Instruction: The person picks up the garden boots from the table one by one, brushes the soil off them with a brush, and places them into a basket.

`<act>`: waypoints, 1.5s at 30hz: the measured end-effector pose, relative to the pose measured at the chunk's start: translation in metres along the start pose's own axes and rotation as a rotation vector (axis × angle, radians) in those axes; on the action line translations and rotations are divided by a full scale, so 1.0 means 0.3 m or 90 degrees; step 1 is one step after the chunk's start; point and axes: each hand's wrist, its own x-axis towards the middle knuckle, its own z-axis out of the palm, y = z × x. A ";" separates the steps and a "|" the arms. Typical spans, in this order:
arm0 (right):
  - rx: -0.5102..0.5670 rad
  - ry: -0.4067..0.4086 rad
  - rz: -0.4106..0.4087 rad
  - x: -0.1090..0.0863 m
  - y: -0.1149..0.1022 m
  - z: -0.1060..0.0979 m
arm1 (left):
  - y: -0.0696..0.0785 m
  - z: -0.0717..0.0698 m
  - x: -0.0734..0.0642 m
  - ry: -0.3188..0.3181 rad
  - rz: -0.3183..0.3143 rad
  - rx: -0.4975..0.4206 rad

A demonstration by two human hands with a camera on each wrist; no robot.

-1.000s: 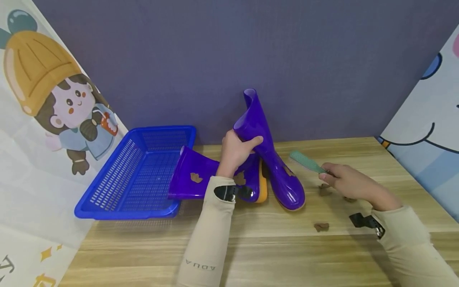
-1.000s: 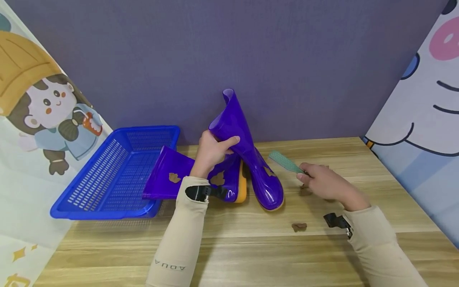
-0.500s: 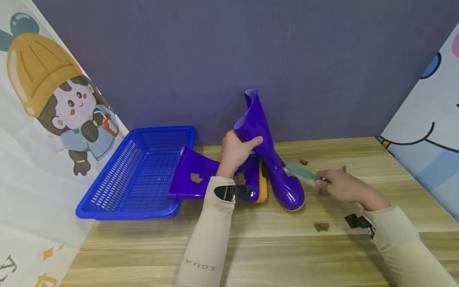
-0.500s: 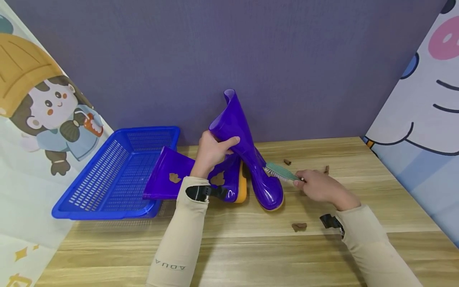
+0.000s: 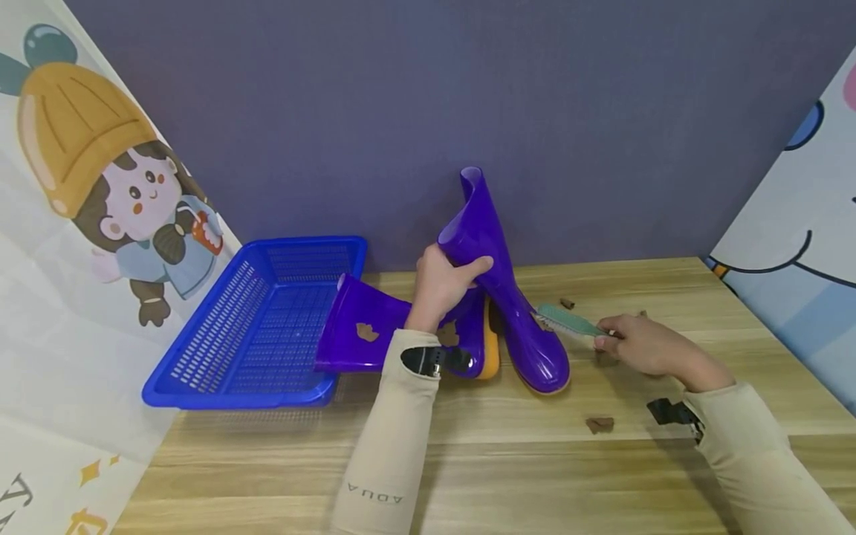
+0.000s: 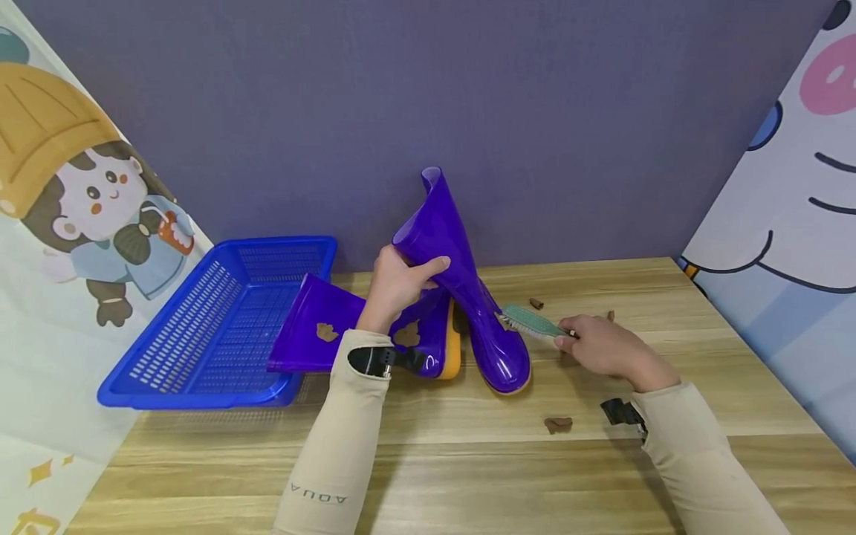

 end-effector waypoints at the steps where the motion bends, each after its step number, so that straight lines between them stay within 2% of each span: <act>1: -0.006 0.002 0.001 -0.001 0.001 -0.002 | -0.002 -0.001 0.000 0.001 0.000 -0.002; 6: -0.016 0.029 -0.009 -0.013 -0.006 -0.020 | -0.004 -0.004 0.003 0.014 0.006 0.006; 10: 0.026 0.054 -0.063 -0.022 -0.031 -0.022 | 0.002 -0.003 0.004 0.014 0.011 0.013; 13: 0.058 0.033 -0.121 -0.018 -0.047 -0.006 | 0.005 -0.004 0.002 0.008 0.011 0.009; 15: 0.068 0.008 -0.133 -0.010 -0.052 0.008 | 0.006 -0.006 0.002 0.007 0.012 0.010; 17: 0.064 -0.007 -0.126 -0.005 -0.052 0.017 | 0.007 -0.006 0.002 0.006 0.013 0.013; 22: 0.044 -0.024 -0.059 0.000 -0.030 0.024 | 0.004 -0.005 0.003 0.001 0.015 0.010; 27: 0.010 -0.032 -0.026 0.009 0.002 0.024 | 0.000 0.000 0.005 -0.011 0.010 0.013; 30: -0.058 -0.021 -0.008 0.006 0.020 0.018 | 0.000 -0.003 0.006 -0.012 0.008 -0.003; 34: -0.116 -0.016 0.006 0.001 0.041 0.011 | 0.002 -0.009 0.005 -0.002 0.006 -0.010; 38: -0.104 -0.002 0.000 0.001 0.044 -0.001 | 0.003 -0.010 0.005 -0.004 0.006 -0.004; 42: -0.043 0.030 -0.005 -0.004 0.018 -0.016 | 0.005 -0.010 0.004 -0.004 0.009 -0.008; 45: 0.002 0.052 -0.031 -0.014 -0.015 -0.021 | 0.005 -0.010 0.004 -0.004 0.008 -0.006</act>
